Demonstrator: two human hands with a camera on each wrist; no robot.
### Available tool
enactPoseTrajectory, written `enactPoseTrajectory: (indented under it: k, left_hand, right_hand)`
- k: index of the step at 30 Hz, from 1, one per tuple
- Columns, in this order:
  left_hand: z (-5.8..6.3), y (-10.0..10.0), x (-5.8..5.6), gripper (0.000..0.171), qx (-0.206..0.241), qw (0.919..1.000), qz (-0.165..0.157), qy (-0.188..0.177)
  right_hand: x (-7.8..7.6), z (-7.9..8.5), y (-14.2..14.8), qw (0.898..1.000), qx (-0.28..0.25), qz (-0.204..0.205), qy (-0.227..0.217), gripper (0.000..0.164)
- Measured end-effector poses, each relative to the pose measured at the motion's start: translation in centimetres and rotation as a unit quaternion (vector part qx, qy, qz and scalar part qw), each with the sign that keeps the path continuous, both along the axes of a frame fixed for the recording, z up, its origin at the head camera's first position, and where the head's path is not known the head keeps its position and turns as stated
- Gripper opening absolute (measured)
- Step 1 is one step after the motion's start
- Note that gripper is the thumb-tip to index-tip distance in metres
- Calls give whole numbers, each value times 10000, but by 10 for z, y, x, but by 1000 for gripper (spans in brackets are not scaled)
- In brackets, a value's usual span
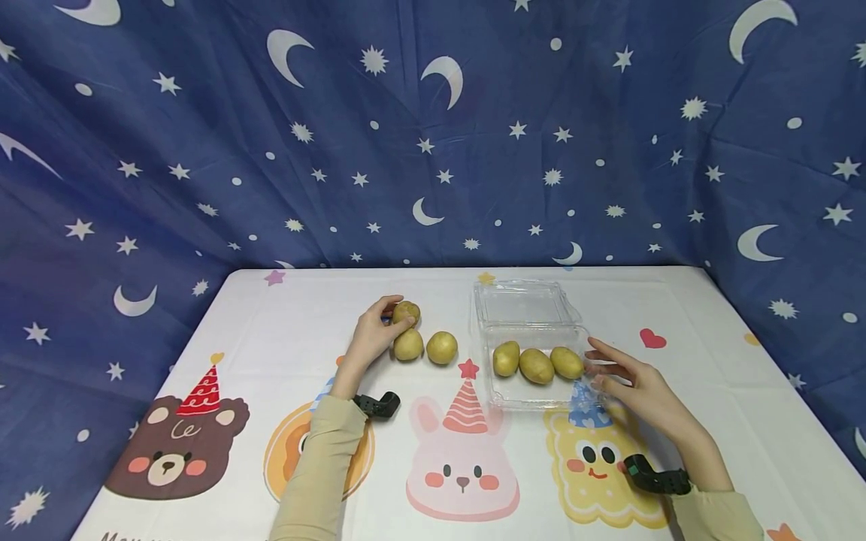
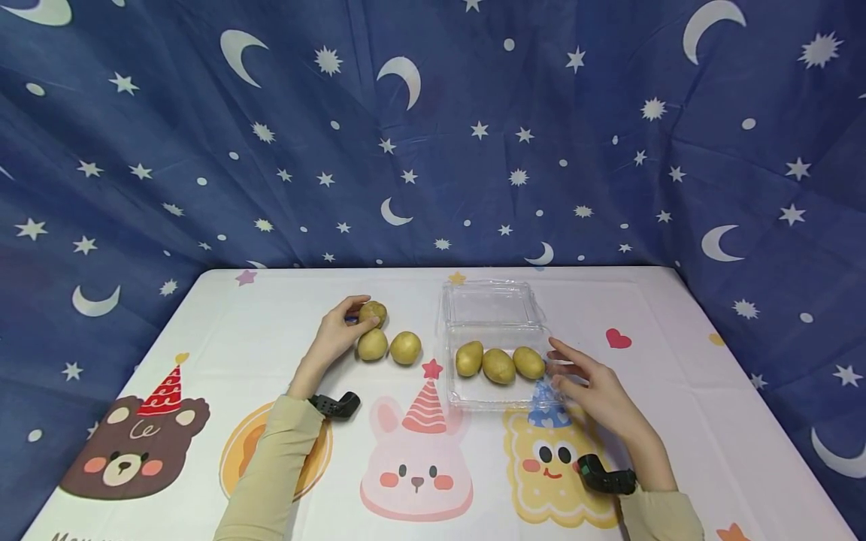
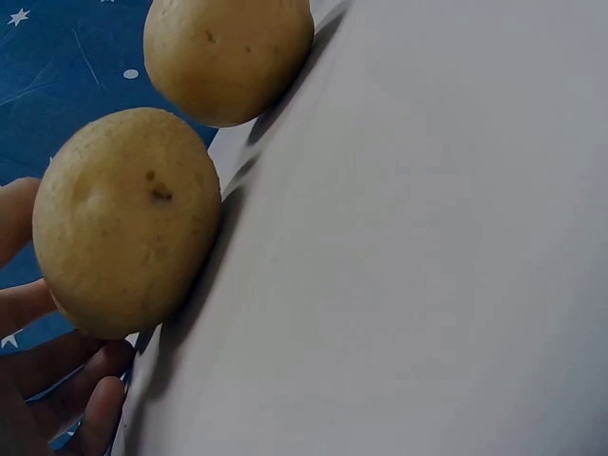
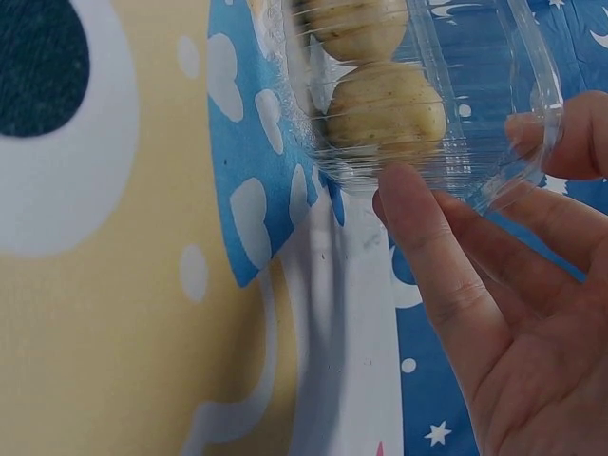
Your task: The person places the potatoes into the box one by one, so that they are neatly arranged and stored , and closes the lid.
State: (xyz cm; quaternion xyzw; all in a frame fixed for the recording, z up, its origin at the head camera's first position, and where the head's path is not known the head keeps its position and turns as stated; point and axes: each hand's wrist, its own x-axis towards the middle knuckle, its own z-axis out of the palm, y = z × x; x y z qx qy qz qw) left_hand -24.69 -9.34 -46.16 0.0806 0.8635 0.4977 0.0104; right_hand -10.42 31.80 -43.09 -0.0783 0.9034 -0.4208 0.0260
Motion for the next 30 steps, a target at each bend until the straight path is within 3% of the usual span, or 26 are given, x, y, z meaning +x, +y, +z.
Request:
enactPoseTrajectory:
  k: [10,19,30]
  left_hand:
    - [-1,-1,1,49,99,9998,172,-72]
    - [-4,1,1,46,206,9991,326,155]
    - [-3,3,2,42,151,9960,755,454]
  right_hand:
    - [0,1,-1,9999,-86,67,58,59]
    - [0,0,-1,9999,-107,59,1,60]
    - [0,0,1,10000,58,-13,-35,60]
